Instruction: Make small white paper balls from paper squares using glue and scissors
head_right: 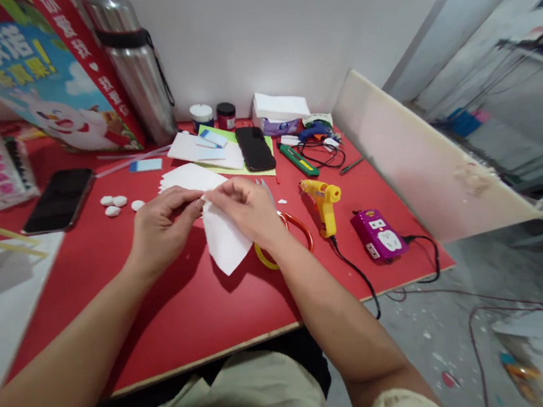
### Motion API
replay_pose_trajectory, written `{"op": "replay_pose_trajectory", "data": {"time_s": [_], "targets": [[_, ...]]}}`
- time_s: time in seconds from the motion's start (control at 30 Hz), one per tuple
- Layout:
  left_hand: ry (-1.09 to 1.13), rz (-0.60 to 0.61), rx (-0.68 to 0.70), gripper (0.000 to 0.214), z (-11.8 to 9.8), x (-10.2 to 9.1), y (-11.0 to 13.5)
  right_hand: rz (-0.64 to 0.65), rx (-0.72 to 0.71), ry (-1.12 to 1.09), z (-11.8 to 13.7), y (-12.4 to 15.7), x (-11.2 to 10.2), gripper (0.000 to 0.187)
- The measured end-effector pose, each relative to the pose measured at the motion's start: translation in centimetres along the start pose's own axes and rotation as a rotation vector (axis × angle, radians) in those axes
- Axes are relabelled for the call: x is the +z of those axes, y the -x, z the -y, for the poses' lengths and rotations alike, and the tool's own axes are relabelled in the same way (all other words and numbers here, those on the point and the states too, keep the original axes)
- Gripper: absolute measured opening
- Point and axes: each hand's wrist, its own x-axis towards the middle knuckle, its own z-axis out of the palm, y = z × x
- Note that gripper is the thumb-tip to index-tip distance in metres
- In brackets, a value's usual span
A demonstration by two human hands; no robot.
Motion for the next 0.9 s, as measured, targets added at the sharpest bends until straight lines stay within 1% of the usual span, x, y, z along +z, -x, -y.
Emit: {"op": "replay_pose_trajectory", "data": {"time_s": [0.03,0.1,0.13,0.2,0.27,0.37,0.47,0.53,0.57,0.6,0.73,0.8,0.9], "targets": [[0.041,0.002,-0.027,0.018,-0.1,-0.1,0.0,0.036,0.097,-0.094,-0.1,-0.2,-0.3,0.036],[0.129,0.018,-0.094,0.018,-0.2,-0.3,-0.2,0.163,0.311,-0.297,-0.2,-0.7,-0.6,0.041],[0.158,0.031,-0.116,0.017,-0.3,-0.4,-0.2,0.247,0.404,-0.384,-0.4,-0.8,-0.7,0.041],[0.173,0.044,-0.115,0.016,-0.5,-0.5,-0.3,0.398,0.530,-0.507,-0.5,-0.9,-0.6,0.036],[0.166,0.042,-0.077,0.014,-0.6,-0.6,-0.4,0.479,0.585,-0.582,-0.3,-0.8,-0.4,0.030],[0.166,0.032,-0.044,0.014,-0.6,-0.5,-0.4,0.522,0.594,-0.676,0.1,-0.5,-0.2,0.024],[0.188,0.042,-0.066,0.015,-0.4,-0.4,-0.4,0.555,0.584,-0.723,0.5,-0.4,-0.2,0.022],[0.219,0.041,-0.102,0.015,-0.3,-0.3,-0.3,0.543,0.541,-0.683,0.4,-0.4,-0.2,0.016],[0.236,0.036,-0.129,0.016,-0.3,-0.2,-0.3,0.517,0.500,-0.642,0.4,-0.4,-0.2,0.015],[0.255,0.025,-0.158,0.016,-0.3,-0.2,-0.3,0.479,0.453,-0.593,0.3,-0.4,-0.2,0.017],[0.339,-0.026,-0.268,0.016,-0.3,-0.1,-0.3,0.314,0.287,-0.385,0.1,-0.2,0.2,0.036],[0.382,-0.043,-0.304,0.016,-0.3,0.0,-0.2,0.237,0.218,-0.297,0.0,-0.1,0.5,0.037],[0.406,-0.065,-0.356,0.017,-0.3,0.5,-0.1,0.098,0.104,-0.158,-0.3,0.2,1.0,0.033]]}}
